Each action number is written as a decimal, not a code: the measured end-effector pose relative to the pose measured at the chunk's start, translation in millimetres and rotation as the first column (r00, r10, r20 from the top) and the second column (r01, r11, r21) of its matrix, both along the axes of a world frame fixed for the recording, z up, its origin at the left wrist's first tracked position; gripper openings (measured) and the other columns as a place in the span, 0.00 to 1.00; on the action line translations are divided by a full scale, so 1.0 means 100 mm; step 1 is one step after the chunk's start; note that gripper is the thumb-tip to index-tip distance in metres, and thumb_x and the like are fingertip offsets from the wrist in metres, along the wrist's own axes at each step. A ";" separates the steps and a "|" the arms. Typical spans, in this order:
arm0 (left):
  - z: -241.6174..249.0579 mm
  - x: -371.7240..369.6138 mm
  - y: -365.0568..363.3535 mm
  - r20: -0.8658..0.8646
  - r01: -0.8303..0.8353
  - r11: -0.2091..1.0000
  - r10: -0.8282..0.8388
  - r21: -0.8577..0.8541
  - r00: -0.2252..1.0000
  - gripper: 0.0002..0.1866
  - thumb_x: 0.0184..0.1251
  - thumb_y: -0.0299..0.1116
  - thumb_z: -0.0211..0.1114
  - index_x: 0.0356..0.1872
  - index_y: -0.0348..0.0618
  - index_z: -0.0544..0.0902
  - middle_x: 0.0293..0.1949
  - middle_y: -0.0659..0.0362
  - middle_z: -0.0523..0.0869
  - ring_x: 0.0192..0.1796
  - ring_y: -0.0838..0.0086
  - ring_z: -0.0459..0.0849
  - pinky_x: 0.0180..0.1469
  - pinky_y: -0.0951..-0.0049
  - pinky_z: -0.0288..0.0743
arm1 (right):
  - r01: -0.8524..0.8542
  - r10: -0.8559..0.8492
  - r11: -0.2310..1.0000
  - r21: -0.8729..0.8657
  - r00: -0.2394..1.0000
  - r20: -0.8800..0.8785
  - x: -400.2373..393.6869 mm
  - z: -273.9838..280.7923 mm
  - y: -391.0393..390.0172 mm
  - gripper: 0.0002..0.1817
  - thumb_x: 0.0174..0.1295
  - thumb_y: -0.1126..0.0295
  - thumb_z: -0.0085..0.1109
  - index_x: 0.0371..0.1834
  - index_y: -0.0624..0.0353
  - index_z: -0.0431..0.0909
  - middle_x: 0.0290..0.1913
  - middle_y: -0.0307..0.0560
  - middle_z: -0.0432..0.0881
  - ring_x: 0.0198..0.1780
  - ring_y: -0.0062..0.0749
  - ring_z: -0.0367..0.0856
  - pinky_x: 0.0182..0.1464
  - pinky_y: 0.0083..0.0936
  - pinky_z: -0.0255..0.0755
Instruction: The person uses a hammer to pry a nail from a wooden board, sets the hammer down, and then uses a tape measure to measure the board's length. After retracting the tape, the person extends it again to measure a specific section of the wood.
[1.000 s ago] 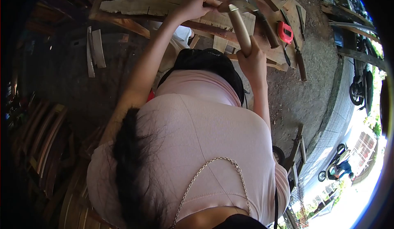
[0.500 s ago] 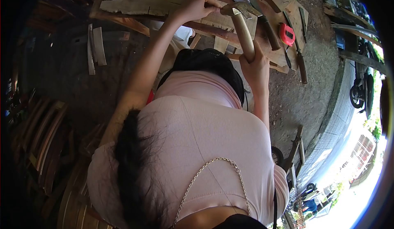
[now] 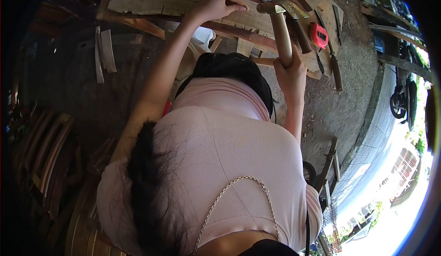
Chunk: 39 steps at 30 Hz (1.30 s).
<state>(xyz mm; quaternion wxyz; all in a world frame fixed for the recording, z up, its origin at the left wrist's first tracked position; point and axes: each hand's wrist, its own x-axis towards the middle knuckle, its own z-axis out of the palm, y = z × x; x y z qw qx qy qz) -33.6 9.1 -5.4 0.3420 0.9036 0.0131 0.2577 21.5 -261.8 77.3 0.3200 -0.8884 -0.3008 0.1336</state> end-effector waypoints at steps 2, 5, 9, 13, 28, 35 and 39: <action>0.01 -0.01 -0.01 -0.013 0.008 1.000 -0.008 -0.027 1.000 0.06 0.53 0.37 0.71 0.33 0.54 0.89 0.28 0.67 0.80 0.32 0.73 0.78 0.41 0.70 0.70 | -0.003 0.003 1.000 0.005 1.000 -0.004 0.01 0.07 0.02 0.20 0.51 0.70 0.57 0.49 0.61 0.73 0.28 0.61 0.79 0.32 0.54 0.80 0.36 0.39 0.72; 0.02 -0.01 -0.01 -0.026 0.020 0.999 -0.021 -0.036 0.999 0.06 0.53 0.35 0.71 0.33 0.54 0.89 0.28 0.67 0.80 0.33 0.73 0.78 0.41 0.70 0.70 | 0.002 -0.002 1.000 0.025 1.000 -0.001 0.00 0.08 0.07 0.19 0.51 0.70 0.57 0.49 0.60 0.73 0.28 0.60 0.79 0.32 0.54 0.80 0.36 0.39 0.72; 0.06 -0.03 -0.04 0.018 -0.018 0.999 0.018 0.038 1.000 0.07 0.53 0.32 0.71 0.34 0.54 0.89 0.30 0.67 0.80 0.36 0.73 0.78 0.41 0.70 0.70 | -0.082 0.078 0.996 0.039 0.993 0.094 -0.01 0.00 0.15 0.17 0.50 0.70 0.58 0.45 0.58 0.73 0.26 0.60 0.80 0.33 0.59 0.80 0.33 0.43 0.72; 0.20 -0.07 -0.03 -0.090 0.015 0.997 -0.022 -0.079 0.996 0.04 0.60 0.27 0.66 0.34 0.40 0.86 0.28 0.58 0.76 0.37 0.65 0.76 0.42 0.61 0.70 | -0.137 0.141 0.990 -0.041 0.983 0.117 0.05 0.00 0.14 0.16 0.50 0.70 0.58 0.43 0.57 0.73 0.26 0.61 0.79 0.33 0.59 0.80 0.33 0.44 0.71; 0.04 -0.01 0.00 -0.104 0.036 0.997 -0.043 -0.069 0.994 0.07 0.52 0.33 0.71 0.34 0.55 0.89 0.32 0.65 0.81 0.39 0.70 0.80 0.44 0.70 0.72 | -0.049 0.049 0.997 0.056 0.999 0.000 0.05 0.06 0.13 0.15 0.50 0.72 0.58 0.43 0.61 0.73 0.23 0.60 0.78 0.29 0.57 0.80 0.30 0.41 0.71; 0.02 -0.02 0.00 -0.023 0.001 0.999 -0.001 0.032 1.000 0.07 0.53 0.32 0.71 0.34 0.54 0.89 0.31 0.65 0.80 0.37 0.70 0.80 0.42 0.69 0.73 | -0.139 0.138 0.990 0.011 0.988 0.070 0.04 0.03 0.08 0.16 0.51 0.71 0.59 0.44 0.61 0.73 0.23 0.63 0.78 0.30 0.59 0.80 0.30 0.42 0.72; 0.01 0.01 0.00 -0.032 0.013 0.999 -0.014 -0.038 0.999 0.07 0.53 0.31 0.70 0.34 0.54 0.89 0.31 0.64 0.80 0.38 0.70 0.80 0.42 0.68 0.73 | -0.082 0.080 0.996 0.045 0.996 0.043 0.02 -0.11 0.12 0.13 0.52 0.71 0.59 0.41 0.60 0.73 0.22 0.62 0.78 0.30 0.59 0.80 0.30 0.44 0.72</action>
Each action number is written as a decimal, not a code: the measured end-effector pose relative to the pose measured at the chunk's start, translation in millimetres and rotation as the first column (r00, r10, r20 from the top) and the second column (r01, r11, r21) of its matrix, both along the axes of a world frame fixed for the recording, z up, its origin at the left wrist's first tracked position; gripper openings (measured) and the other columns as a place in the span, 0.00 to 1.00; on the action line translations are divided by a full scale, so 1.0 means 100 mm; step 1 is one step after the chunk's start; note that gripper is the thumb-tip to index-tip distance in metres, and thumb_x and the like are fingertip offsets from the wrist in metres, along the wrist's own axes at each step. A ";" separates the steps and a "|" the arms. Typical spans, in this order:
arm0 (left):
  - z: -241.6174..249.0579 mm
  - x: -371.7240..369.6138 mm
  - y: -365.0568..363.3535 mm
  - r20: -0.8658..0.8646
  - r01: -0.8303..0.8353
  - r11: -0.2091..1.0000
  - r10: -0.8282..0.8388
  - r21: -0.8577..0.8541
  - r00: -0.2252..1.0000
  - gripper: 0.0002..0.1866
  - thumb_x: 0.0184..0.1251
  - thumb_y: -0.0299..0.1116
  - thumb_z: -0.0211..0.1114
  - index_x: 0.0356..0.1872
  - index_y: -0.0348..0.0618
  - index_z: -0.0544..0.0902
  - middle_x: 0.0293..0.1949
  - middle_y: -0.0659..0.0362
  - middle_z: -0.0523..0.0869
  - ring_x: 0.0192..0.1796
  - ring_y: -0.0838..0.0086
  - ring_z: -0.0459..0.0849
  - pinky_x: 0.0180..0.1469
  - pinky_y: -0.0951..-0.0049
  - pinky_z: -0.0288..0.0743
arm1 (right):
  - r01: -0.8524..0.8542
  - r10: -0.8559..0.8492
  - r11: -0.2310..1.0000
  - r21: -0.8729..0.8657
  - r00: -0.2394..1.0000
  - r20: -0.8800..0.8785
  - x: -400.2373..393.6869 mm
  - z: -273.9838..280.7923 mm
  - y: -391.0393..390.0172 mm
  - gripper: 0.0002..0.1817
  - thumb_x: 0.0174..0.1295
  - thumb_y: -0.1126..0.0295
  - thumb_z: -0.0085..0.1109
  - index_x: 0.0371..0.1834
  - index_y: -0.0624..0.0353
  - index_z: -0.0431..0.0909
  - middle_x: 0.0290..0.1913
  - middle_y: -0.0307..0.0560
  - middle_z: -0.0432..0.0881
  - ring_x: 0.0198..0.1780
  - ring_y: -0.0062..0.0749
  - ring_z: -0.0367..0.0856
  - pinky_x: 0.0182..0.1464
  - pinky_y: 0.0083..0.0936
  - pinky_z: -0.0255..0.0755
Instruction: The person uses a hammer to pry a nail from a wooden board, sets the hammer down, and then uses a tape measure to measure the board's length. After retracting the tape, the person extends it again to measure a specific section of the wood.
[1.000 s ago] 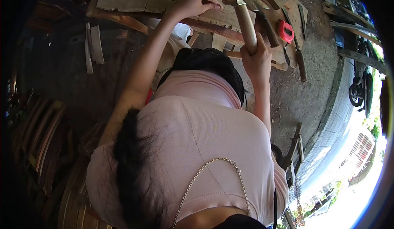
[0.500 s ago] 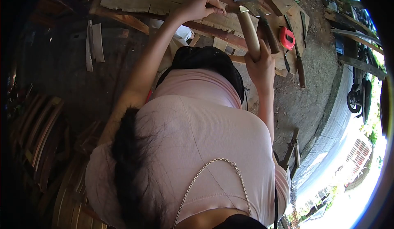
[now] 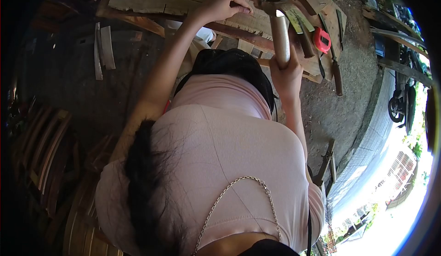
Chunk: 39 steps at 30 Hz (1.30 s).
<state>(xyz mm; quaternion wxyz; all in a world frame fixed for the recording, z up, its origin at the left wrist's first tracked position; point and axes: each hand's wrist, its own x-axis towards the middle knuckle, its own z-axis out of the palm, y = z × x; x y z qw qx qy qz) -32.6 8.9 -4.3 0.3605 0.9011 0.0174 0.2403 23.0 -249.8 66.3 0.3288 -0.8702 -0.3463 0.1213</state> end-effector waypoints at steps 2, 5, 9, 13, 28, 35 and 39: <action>0.00 -0.02 0.00 0.011 -0.009 0.999 0.009 0.032 1.000 0.07 0.53 0.30 0.70 0.34 0.54 0.89 0.31 0.64 0.80 0.38 0.70 0.80 0.42 0.68 0.73 | -0.080 0.083 0.995 -0.067 0.996 0.043 0.05 -0.15 0.01 0.13 0.52 0.71 0.59 0.41 0.60 0.73 0.22 0.60 0.77 0.29 0.58 0.80 0.29 0.43 0.71; 0.04 -0.02 0.01 -0.005 -0.009 0.999 0.009 0.031 1.000 0.08 0.53 0.30 0.69 0.34 0.55 0.89 0.31 0.64 0.79 0.38 0.70 0.80 0.43 0.67 0.73 | -0.054 0.054 0.997 -0.050 0.999 0.002 0.08 0.00 -0.01 0.13 0.52 0.71 0.59 0.41 0.60 0.73 0.22 0.61 0.77 0.29 0.60 0.79 0.29 0.43 0.71; 0.02 -0.02 0.00 -0.026 0.007 1.000 -0.007 -0.005 1.000 0.08 0.53 0.30 0.69 0.35 0.56 0.89 0.32 0.64 0.79 0.38 0.70 0.80 0.43 0.67 0.73 | 0.024 -0.024 0.995 0.093 1.000 -0.001 0.00 -0.18 -0.02 0.14 0.51 0.71 0.59 0.41 0.61 0.73 0.21 0.62 0.77 0.27 0.61 0.78 0.28 0.44 0.70; 0.02 0.01 0.01 0.020 -0.052 0.997 0.051 0.060 0.999 0.08 0.52 0.31 0.70 0.35 0.56 0.89 0.31 0.64 0.79 0.37 0.70 0.80 0.42 0.67 0.73 | -0.048 0.049 0.998 -0.050 0.998 0.025 0.10 -0.11 -0.03 0.16 0.51 0.70 0.60 0.44 0.61 0.73 0.22 0.63 0.77 0.28 0.61 0.79 0.29 0.44 0.71; -0.02 0.01 0.02 0.003 0.066 0.996 -0.066 -0.056 0.998 0.09 0.51 0.32 0.72 0.35 0.55 0.89 0.31 0.66 0.80 0.37 0.73 0.79 0.40 0.70 0.72 | 0.038 -0.038 0.999 0.011 0.999 0.036 0.11 -0.03 -0.03 0.15 0.51 0.71 0.58 0.43 0.58 0.74 0.21 0.60 0.78 0.28 0.58 0.80 0.28 0.42 0.71; 0.01 -0.01 0.01 0.018 0.001 1.000 -0.001 -0.006 1.000 0.07 0.53 0.31 0.70 0.35 0.52 0.89 0.30 0.66 0.79 0.35 0.75 0.79 0.39 0.71 0.72 | -0.030 0.031 0.999 -0.025 0.999 0.011 0.05 -0.04 -0.01 0.14 0.50 0.71 0.59 0.41 0.59 0.73 0.25 0.61 0.78 0.32 0.59 0.79 0.32 0.43 0.71; -0.04 0.03 0.01 0.034 0.023 0.997 -0.021 -0.074 0.999 0.07 0.52 0.31 0.71 0.34 0.56 0.89 0.29 0.66 0.79 0.33 0.75 0.79 0.36 0.71 0.72 | 0.019 -0.019 1.000 0.012 1.000 0.005 0.11 0.01 -0.03 0.21 0.50 0.70 0.60 0.48 0.65 0.74 0.24 0.63 0.77 0.30 0.58 0.80 0.31 0.40 0.72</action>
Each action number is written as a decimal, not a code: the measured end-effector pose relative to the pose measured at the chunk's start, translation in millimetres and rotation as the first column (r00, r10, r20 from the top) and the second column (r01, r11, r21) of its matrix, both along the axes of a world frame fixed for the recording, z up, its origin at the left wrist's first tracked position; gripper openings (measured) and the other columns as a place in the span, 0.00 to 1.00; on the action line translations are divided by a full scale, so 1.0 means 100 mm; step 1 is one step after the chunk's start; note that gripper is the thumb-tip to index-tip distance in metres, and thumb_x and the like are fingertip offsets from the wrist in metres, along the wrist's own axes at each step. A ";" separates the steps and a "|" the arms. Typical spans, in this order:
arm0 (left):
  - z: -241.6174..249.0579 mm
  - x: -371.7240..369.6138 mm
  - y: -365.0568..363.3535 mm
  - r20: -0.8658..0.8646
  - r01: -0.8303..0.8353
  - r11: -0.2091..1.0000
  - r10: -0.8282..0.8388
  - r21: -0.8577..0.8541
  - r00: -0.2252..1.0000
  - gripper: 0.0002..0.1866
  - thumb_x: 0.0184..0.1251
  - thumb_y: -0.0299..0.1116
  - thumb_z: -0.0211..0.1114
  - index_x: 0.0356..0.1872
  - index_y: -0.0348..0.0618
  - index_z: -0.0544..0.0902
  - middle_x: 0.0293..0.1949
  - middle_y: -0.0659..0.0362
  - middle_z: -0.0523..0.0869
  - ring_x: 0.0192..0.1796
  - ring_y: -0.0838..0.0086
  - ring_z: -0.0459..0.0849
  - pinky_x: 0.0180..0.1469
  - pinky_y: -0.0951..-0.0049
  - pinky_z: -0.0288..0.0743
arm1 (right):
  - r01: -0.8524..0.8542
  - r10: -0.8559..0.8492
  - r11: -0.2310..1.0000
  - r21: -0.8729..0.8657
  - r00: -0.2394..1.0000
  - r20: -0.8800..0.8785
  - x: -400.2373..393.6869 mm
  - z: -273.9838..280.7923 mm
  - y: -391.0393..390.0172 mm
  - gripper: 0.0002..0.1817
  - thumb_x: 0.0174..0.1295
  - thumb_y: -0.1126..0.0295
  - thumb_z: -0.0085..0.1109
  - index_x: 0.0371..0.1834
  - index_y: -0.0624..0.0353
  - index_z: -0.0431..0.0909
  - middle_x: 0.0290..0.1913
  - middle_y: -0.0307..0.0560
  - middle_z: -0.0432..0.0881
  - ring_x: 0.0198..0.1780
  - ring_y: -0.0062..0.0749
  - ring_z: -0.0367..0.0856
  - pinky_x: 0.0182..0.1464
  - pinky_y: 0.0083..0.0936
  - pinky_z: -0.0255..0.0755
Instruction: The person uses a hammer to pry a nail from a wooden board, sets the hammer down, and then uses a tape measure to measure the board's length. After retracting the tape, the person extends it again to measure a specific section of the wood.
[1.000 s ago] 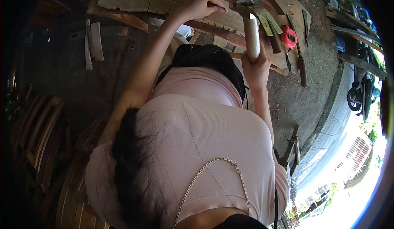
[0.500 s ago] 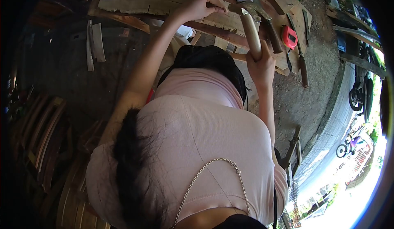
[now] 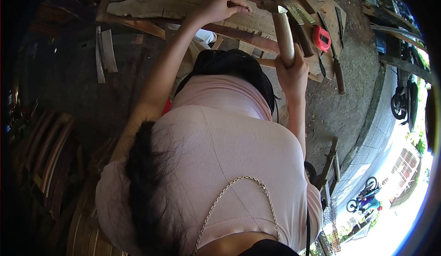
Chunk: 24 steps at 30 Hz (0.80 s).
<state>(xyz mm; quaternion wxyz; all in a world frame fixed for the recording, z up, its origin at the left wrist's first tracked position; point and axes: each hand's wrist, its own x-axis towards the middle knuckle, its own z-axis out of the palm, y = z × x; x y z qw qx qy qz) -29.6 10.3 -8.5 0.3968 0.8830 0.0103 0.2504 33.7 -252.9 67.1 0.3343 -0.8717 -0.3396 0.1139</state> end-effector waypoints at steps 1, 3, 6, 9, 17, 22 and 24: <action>0.00 0.01 0.00 -0.001 0.001 1.000 -0.001 0.000 1.000 0.07 0.52 0.31 0.71 0.34 0.56 0.89 0.29 0.66 0.79 0.33 0.75 0.79 0.36 0.71 0.72 | 0.028 -0.028 1.000 -0.003 1.000 -0.008 0.01 0.02 0.00 0.22 0.50 0.70 0.60 0.50 0.66 0.73 0.23 0.63 0.78 0.29 0.58 0.81 0.31 0.39 0.72; 0.00 0.01 0.01 0.001 -0.003 1.000 0.003 -0.006 1.000 0.07 0.53 0.32 0.71 0.34 0.56 0.89 0.29 0.66 0.79 0.32 0.75 0.78 0.36 0.71 0.72 | 0.056 -0.056 0.998 -0.007 0.998 -0.014 0.02 0.01 0.00 0.24 0.50 0.70 0.60 0.52 0.66 0.73 0.23 0.63 0.78 0.29 0.57 0.81 0.31 0.39 0.72; -0.01 0.00 0.00 0.004 0.004 1.000 -0.003 -0.011 1.000 0.07 0.53 0.33 0.71 0.35 0.57 0.89 0.29 0.67 0.80 0.32 0.75 0.78 0.35 0.71 0.71 | 0.014 -0.014 1.000 -0.007 1.000 0.026 0.02 -0.07 -0.03 0.24 0.50 0.70 0.61 0.52 0.65 0.73 0.24 0.63 0.78 0.30 0.57 0.81 0.31 0.39 0.73; -0.02 0.00 -0.01 -0.011 -0.009 1.000 0.008 -0.013 1.000 0.08 0.53 0.33 0.71 0.35 0.57 0.89 0.29 0.67 0.80 0.32 0.75 0.78 0.35 0.72 0.70 | 0.010 -0.008 0.999 -0.040 0.999 0.041 0.01 -0.08 -0.04 0.24 0.49 0.70 0.61 0.52 0.65 0.73 0.24 0.63 0.78 0.30 0.56 0.82 0.32 0.38 0.74; -0.02 0.00 0.00 -0.064 0.003 1.000 -0.002 0.020 0.998 0.06 0.55 0.33 0.70 0.35 0.55 0.89 0.29 0.67 0.79 0.34 0.76 0.78 0.39 0.72 0.71 | 0.027 -0.027 0.999 -0.027 0.999 0.025 -0.01 0.10 0.01 0.20 0.50 0.71 0.61 0.48 0.65 0.74 0.24 0.61 0.78 0.29 0.56 0.81 0.31 0.37 0.73; -0.01 0.00 0.00 -0.054 -0.006 1.000 0.008 0.031 0.998 0.06 0.54 0.34 0.70 0.34 0.58 0.89 0.30 0.69 0.81 0.32 0.76 0.79 0.38 0.71 0.70 | 0.029 -0.030 0.999 0.019 0.998 0.052 -0.03 0.18 0.04 0.18 0.51 0.72 0.61 0.45 0.65 0.74 0.24 0.60 0.77 0.28 0.56 0.80 0.30 0.37 0.72; -0.02 0.01 0.00 -0.048 -0.003 0.999 0.005 0.041 0.999 0.06 0.54 0.35 0.70 0.34 0.59 0.89 0.31 0.68 0.82 0.34 0.75 0.80 0.39 0.71 0.70 | 0.024 -0.025 1.000 0.020 0.999 0.044 -0.04 0.19 0.05 0.17 0.51 0.72 0.61 0.45 0.65 0.74 0.23 0.60 0.77 0.28 0.56 0.80 0.30 0.37 0.72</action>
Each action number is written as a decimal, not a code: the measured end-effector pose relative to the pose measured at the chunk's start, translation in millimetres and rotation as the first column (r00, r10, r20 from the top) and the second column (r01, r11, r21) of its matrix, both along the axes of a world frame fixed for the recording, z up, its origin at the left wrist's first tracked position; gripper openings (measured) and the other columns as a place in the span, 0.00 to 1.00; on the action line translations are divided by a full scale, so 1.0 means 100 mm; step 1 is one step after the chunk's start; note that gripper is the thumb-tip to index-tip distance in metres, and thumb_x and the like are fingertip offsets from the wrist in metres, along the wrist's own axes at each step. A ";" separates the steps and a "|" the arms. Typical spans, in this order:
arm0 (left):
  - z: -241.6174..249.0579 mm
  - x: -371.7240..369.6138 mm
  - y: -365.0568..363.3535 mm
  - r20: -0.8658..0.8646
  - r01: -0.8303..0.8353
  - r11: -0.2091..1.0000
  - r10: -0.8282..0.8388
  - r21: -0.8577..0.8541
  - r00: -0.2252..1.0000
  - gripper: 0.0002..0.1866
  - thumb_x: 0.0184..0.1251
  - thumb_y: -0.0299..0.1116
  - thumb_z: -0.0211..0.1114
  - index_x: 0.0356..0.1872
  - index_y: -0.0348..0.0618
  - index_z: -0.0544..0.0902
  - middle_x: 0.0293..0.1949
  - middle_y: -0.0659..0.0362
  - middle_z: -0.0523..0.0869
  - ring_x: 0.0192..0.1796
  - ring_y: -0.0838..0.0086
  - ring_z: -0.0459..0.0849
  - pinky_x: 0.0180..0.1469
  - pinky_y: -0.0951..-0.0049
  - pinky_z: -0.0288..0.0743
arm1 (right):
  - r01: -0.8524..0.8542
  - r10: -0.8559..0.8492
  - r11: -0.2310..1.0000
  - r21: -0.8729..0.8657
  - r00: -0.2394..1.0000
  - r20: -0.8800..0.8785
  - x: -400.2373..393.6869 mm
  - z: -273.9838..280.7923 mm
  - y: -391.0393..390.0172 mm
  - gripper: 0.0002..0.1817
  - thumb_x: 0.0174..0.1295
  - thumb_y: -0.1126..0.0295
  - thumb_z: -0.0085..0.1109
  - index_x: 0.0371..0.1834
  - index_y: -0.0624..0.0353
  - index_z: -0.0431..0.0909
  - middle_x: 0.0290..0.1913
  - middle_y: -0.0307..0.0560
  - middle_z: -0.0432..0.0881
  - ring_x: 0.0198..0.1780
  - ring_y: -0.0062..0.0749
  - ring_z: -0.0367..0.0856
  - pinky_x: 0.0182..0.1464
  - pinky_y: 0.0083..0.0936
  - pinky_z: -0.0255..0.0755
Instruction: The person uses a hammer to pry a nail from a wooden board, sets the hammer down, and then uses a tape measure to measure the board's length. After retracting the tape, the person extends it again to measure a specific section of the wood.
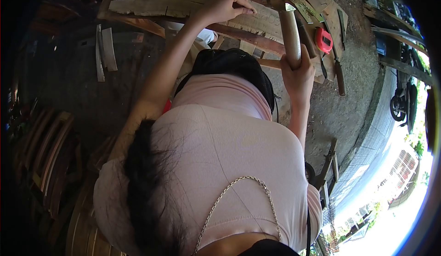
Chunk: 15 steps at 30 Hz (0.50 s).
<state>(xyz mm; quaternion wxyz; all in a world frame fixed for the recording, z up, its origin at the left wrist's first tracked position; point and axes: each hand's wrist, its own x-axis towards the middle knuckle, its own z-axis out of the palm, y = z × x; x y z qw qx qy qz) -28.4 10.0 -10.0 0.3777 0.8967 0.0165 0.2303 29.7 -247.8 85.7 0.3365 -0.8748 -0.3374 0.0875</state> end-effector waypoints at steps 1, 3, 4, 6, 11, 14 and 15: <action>0.00 0.00 0.00 0.000 -0.001 1.000 0.001 0.000 1.000 0.06 0.54 0.35 0.70 0.34 0.59 0.89 0.31 0.68 0.82 0.34 0.75 0.80 0.39 0.71 0.70 | -0.002 0.002 1.000 -0.008 1.000 0.005 0.00 -0.01 0.00 0.18 0.51 0.72 0.61 0.45 0.65 0.74 0.24 0.60 0.77 0.28 0.56 0.80 0.30 0.37 0.72; -0.01 -0.01 0.00 -0.018 -0.007 1.000 0.007 0.006 1.000 0.06 0.54 0.36 0.70 0.34 0.58 0.89 0.31 0.67 0.82 0.35 0.73 0.81 0.40 0.71 0.70 | -0.006 0.006 1.000 -0.015 1.000 0.011 0.01 -0.06 0.00 0.18 0.51 0.71 0.61 0.46 0.65 0.74 0.24 0.60 0.77 0.29 0.57 0.80 0.31 0.38 0.72; -0.01 -0.01 -0.01 -0.018 -0.008 1.000 0.008 0.005 1.000 0.06 0.54 0.36 0.70 0.34 0.58 0.89 0.31 0.67 0.82 0.35 0.73 0.81 0.40 0.71 0.70 | -0.002 0.001 0.999 -0.037 1.000 -0.015 0.01 -0.09 -0.01 0.18 0.50 0.71 0.60 0.45 0.64 0.74 0.24 0.61 0.77 0.29 0.57 0.80 0.31 0.38 0.72; 0.01 -0.02 -0.02 -0.011 -0.020 0.997 0.021 0.073 1.000 0.07 0.56 0.34 0.69 0.36 0.52 0.89 0.30 0.65 0.79 0.35 0.75 0.78 0.41 0.72 0.71 | 0.002 -0.004 0.998 -0.057 0.999 -0.041 0.01 -0.19 -0.01 0.17 0.50 0.71 0.60 0.44 0.63 0.74 0.25 0.61 0.78 0.30 0.58 0.80 0.31 0.39 0.71; 0.05 -0.03 0.00 -0.010 -0.022 0.999 0.022 0.024 1.000 0.07 0.54 0.35 0.70 0.35 0.52 0.89 0.31 0.64 0.80 0.36 0.72 0.80 0.41 0.69 0.72 | -0.054 0.054 0.998 -0.038 0.999 -0.008 0.01 -0.22 0.00 0.15 0.50 0.70 0.60 0.42 0.60 0.73 0.22 0.61 0.77 0.29 0.59 0.79 0.30 0.41 0.71; 0.05 -0.02 -0.02 -0.008 -0.005 1.000 0.005 -0.001 1.000 0.07 0.52 0.35 0.71 0.34 0.53 0.89 0.32 0.63 0.81 0.37 0.68 0.81 0.41 0.67 0.72 | -0.006 0.005 1.000 -0.024 0.998 -0.057 -0.01 -0.18 -0.01 0.19 0.50 0.70 0.60 0.46 0.64 0.74 0.22 0.62 0.77 0.29 0.58 0.80 0.30 0.41 0.71; 0.06 -0.02 -0.02 -0.012 0.005 1.000 -0.005 -0.021 1.000 0.07 0.52 0.35 0.71 0.34 0.52 0.89 0.32 0.63 0.81 0.37 0.68 0.81 0.41 0.67 0.73 | 0.010 -0.010 1.000 -0.001 0.998 -0.068 -0.03 -0.21 0.00 0.20 0.50 0.70 0.60 0.47 0.66 0.74 0.22 0.63 0.77 0.29 0.58 0.80 0.30 0.40 0.72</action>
